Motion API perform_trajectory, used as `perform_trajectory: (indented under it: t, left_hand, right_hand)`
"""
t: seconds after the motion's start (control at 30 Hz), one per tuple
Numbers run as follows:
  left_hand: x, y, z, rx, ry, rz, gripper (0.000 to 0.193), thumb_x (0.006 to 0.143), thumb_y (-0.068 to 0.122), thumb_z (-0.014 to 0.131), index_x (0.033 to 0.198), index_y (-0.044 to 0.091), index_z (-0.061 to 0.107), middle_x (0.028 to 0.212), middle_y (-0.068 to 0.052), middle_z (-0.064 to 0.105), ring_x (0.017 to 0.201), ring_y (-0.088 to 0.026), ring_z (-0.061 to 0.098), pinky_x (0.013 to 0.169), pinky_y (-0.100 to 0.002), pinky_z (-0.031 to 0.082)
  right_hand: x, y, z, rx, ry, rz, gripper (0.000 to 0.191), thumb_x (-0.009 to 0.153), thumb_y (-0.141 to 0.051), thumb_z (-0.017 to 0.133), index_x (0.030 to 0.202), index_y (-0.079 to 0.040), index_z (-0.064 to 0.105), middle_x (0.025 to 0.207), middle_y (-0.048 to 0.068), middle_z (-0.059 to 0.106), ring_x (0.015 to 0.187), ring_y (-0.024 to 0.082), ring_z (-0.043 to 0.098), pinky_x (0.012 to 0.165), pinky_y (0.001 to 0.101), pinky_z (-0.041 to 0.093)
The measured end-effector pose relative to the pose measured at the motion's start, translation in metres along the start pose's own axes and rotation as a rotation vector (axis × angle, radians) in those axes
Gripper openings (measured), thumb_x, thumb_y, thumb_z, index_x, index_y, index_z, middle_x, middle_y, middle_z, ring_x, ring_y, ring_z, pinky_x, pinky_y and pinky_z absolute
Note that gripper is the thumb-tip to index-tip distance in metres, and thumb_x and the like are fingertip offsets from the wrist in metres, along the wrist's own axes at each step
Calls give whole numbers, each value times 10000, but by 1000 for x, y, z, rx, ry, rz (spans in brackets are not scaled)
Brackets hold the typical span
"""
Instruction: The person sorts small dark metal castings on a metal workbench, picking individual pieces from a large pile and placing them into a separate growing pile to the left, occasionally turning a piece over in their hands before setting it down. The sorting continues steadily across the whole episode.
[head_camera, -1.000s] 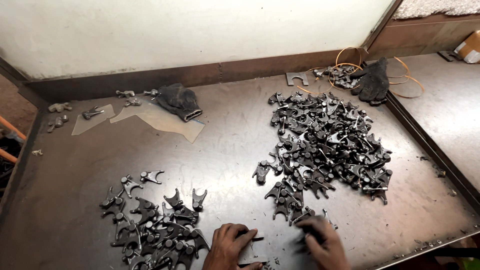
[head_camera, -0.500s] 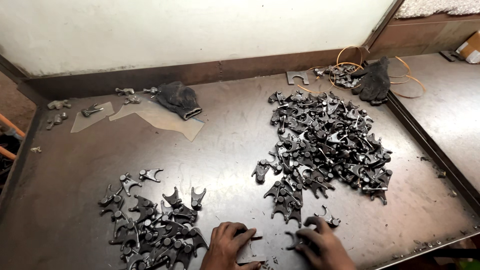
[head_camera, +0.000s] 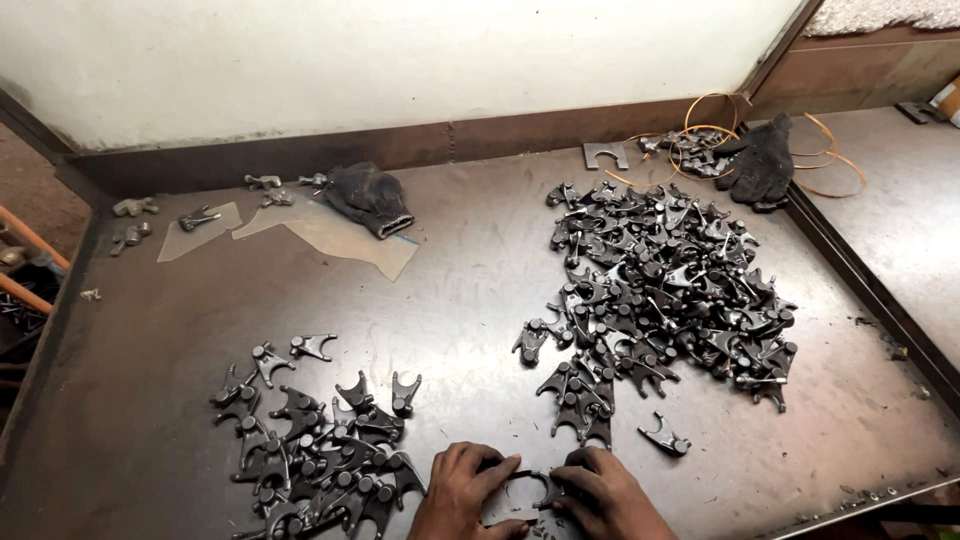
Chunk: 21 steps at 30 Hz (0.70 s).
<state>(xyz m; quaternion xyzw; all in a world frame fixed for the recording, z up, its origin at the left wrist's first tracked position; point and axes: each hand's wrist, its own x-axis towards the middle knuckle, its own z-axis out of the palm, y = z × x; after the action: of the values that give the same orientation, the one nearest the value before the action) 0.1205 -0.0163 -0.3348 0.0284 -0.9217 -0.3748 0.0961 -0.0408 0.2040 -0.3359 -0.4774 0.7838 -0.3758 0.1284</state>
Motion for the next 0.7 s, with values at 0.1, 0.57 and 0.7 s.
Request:
perform_trajectory:
  t: [0.1, 0.57, 0.7]
  left_hand:
    - [-2, 1, 0, -17, 10, -5, 793, 655, 468, 914, 1337, 120, 708, 1194, -104, 642, 1227, -302, 529, 1072, -493, 377]
    - [4, -15, 1, -29, -82, -17, 797, 723, 573, 887, 1351, 123, 692, 1206, -93, 629, 1220, -283, 525, 1080, -493, 372]
    - [7, -19, 4, -26, -96, -40, 797, 723, 596, 883, 1343, 131, 696, 1195, -95, 630, 1231, -285, 521, 1093, -499, 360]
  right_hand:
    - [1, -7, 2, 11, -20, 29, 374, 747, -185, 892, 1093, -109, 773, 1084, 123, 687, 1010, 309, 701, 833, 388, 585]
    - [-26, 45, -34, 1235, 26, 565, 464, 854, -43, 798, 1296, 42, 684, 983, 132, 642, 851, 225, 596, 715, 364, 499]
    - [-37, 66, -82, 1331, 315, 574, 503, 739, -66, 750, 1227, -102, 635, 997, 150, 715, 877, 214, 684, 716, 356, 561]
